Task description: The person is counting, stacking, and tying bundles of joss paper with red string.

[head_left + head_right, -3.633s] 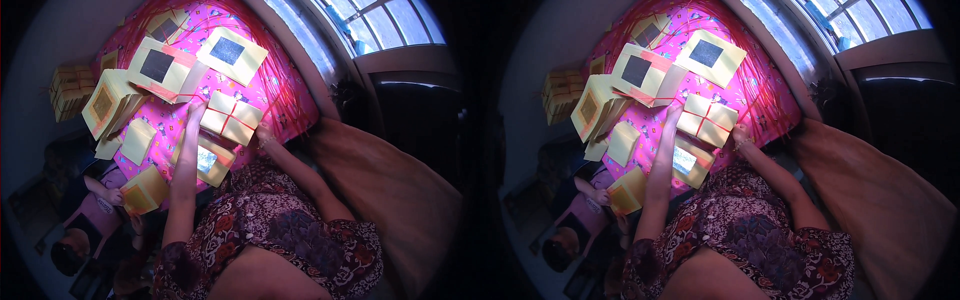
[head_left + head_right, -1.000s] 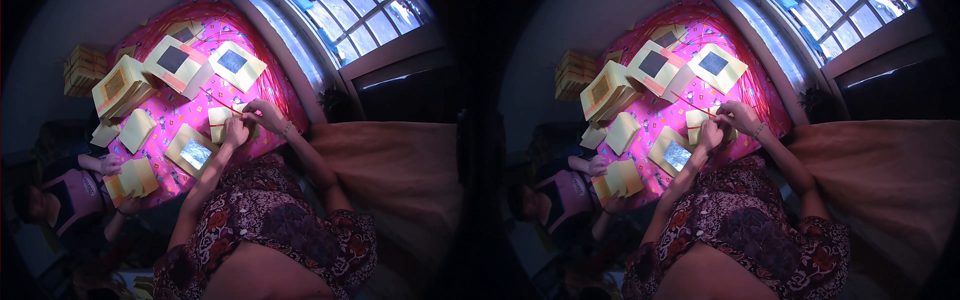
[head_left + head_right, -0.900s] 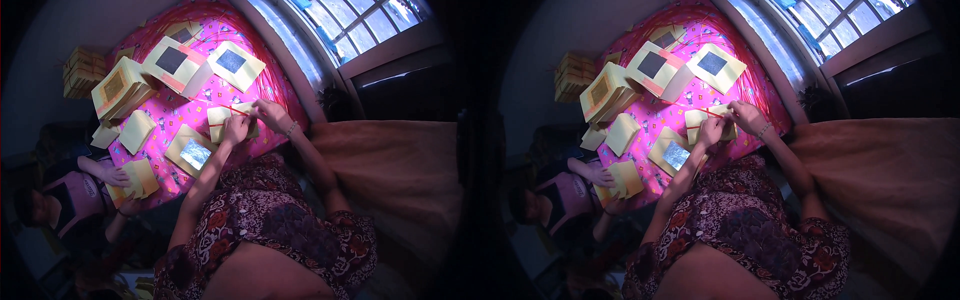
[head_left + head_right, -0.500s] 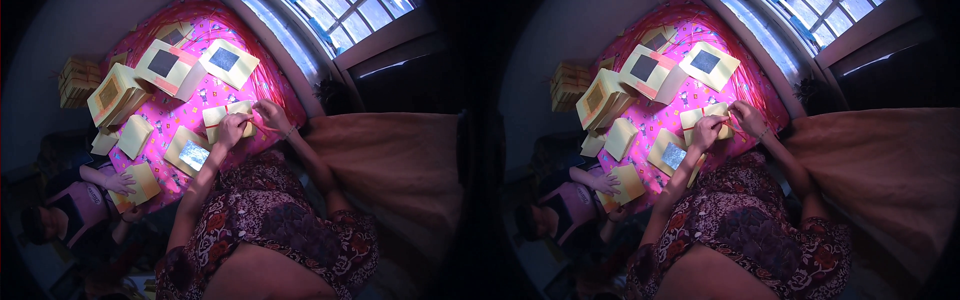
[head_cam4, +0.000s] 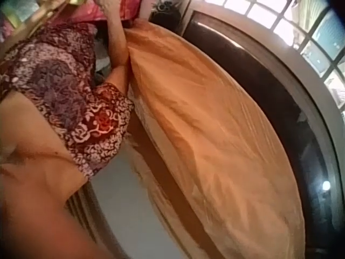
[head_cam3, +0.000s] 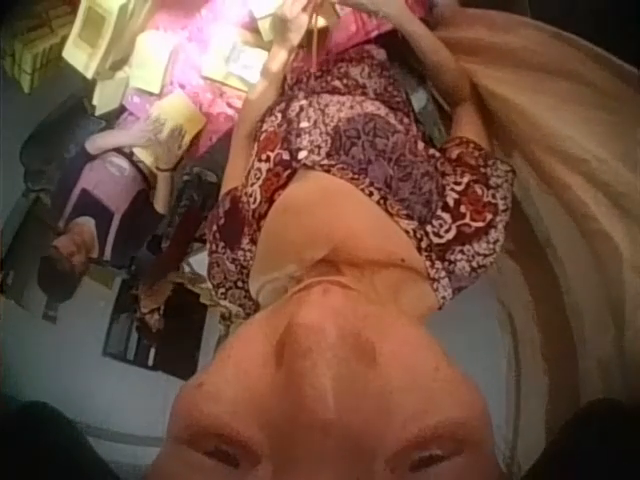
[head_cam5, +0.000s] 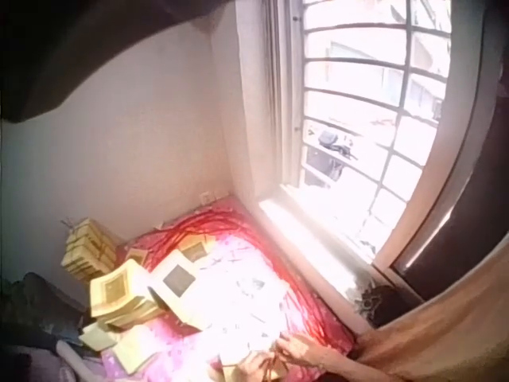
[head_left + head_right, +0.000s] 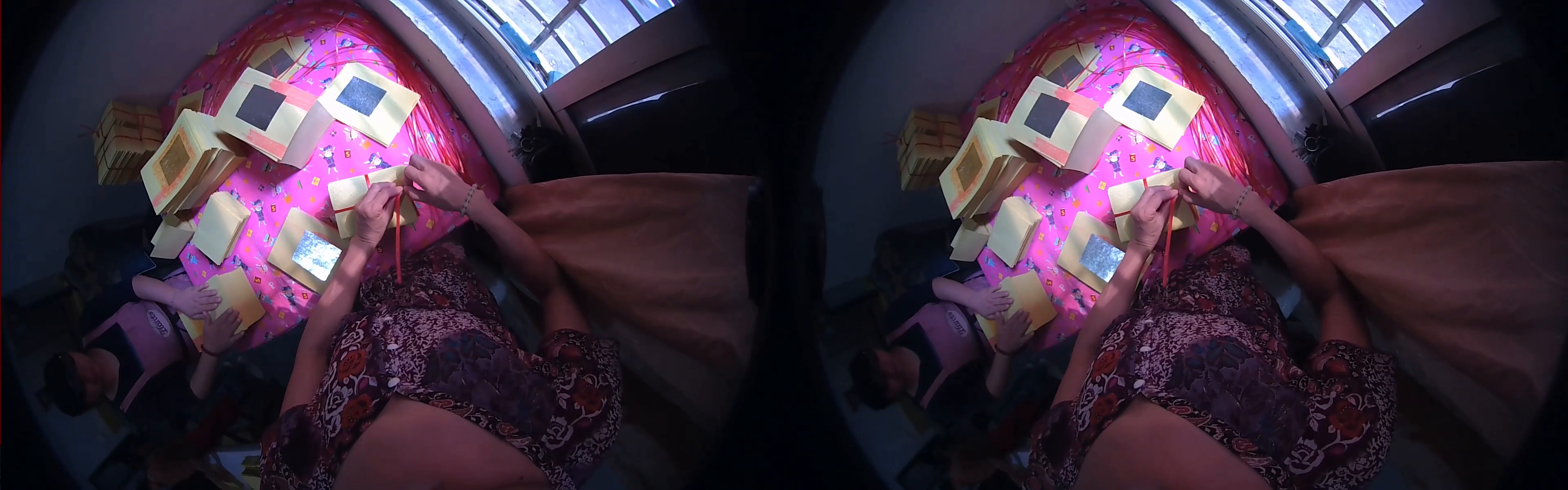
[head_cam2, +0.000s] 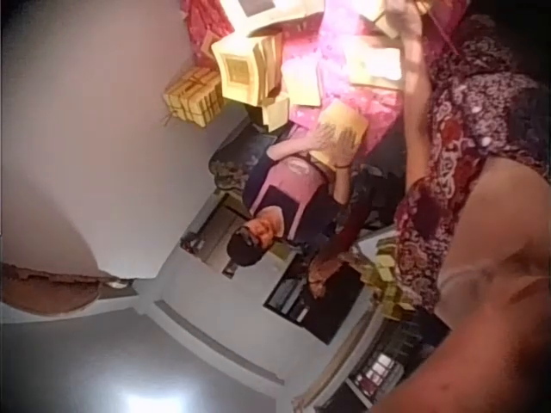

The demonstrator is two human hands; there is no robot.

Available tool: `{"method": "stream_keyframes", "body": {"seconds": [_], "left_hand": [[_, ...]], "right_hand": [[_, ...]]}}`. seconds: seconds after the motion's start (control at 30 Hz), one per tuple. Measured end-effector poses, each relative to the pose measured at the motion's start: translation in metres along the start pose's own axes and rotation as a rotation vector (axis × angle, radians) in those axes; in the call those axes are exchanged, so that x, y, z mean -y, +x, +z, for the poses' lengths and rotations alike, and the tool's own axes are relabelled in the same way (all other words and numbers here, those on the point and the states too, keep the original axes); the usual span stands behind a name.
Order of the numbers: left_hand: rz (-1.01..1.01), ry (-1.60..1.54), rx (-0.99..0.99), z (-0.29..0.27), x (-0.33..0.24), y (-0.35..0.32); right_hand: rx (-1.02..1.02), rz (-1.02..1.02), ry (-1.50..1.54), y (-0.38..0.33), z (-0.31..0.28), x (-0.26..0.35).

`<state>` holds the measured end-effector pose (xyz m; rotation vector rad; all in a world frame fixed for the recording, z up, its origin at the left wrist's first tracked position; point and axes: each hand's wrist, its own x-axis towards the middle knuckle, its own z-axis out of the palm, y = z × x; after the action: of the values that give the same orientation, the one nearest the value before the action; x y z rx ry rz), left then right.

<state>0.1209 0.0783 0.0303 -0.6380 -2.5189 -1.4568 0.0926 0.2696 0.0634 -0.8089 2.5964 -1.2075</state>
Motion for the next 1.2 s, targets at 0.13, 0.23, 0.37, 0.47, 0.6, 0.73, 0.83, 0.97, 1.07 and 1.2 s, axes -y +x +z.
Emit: {"method": "stream_keyframes", "body": {"seconds": [0.13, 0.23, 0.37, 0.47, 0.6, 0.73, 0.83, 0.97, 1.07, 1.2], "left_hand": [[0.007, -0.065, -0.019, 0.001, -0.001, -0.003], [-0.026, -0.091, -0.04, -0.003, -0.002, -0.003], [0.018, -0.045, -0.048, -0.007, 0.0, -0.005], [-0.005, 0.201, 0.022, -0.017, -0.011, -0.006], [-0.102, 0.228, -0.044, -0.015, -0.005, -0.014], [-0.099, 0.277, -0.007, -0.02, -0.011, -0.015], [-0.093, 0.153, 0.01, -0.018, -0.005, -0.012], [-0.068, 0.012, 0.077, -0.018, 0.002, -0.005], [-0.117, -0.155, 0.165, -0.018, 0.004, -0.002], [-0.112, -0.29, 0.186, -0.008, 0.007, -0.002]], "right_hand": [[-0.003, -0.066, -0.248, -0.003, -0.005, -0.001], [0.052, 0.005, -0.298, -0.01, -0.014, 0.001], [0.065, 0.148, -0.117, -0.024, -0.004, -0.007], [0.036, 0.239, 0.035, -0.046, 0.017, -0.031], [-0.031, 0.366, 0.195, -0.048, 0.034, -0.038], [-0.002, 0.435, 0.372, -0.054, 0.047, -0.051], [-0.061, 0.446, 0.497, -0.053, 0.055, -0.053], [-0.101, 0.462, 0.484, -0.051, 0.059, -0.054], [-0.096, 0.465, 0.535, -0.049, 0.061, -0.053], [-0.122, 0.47, 0.587, -0.053, 0.068, -0.059]]}}
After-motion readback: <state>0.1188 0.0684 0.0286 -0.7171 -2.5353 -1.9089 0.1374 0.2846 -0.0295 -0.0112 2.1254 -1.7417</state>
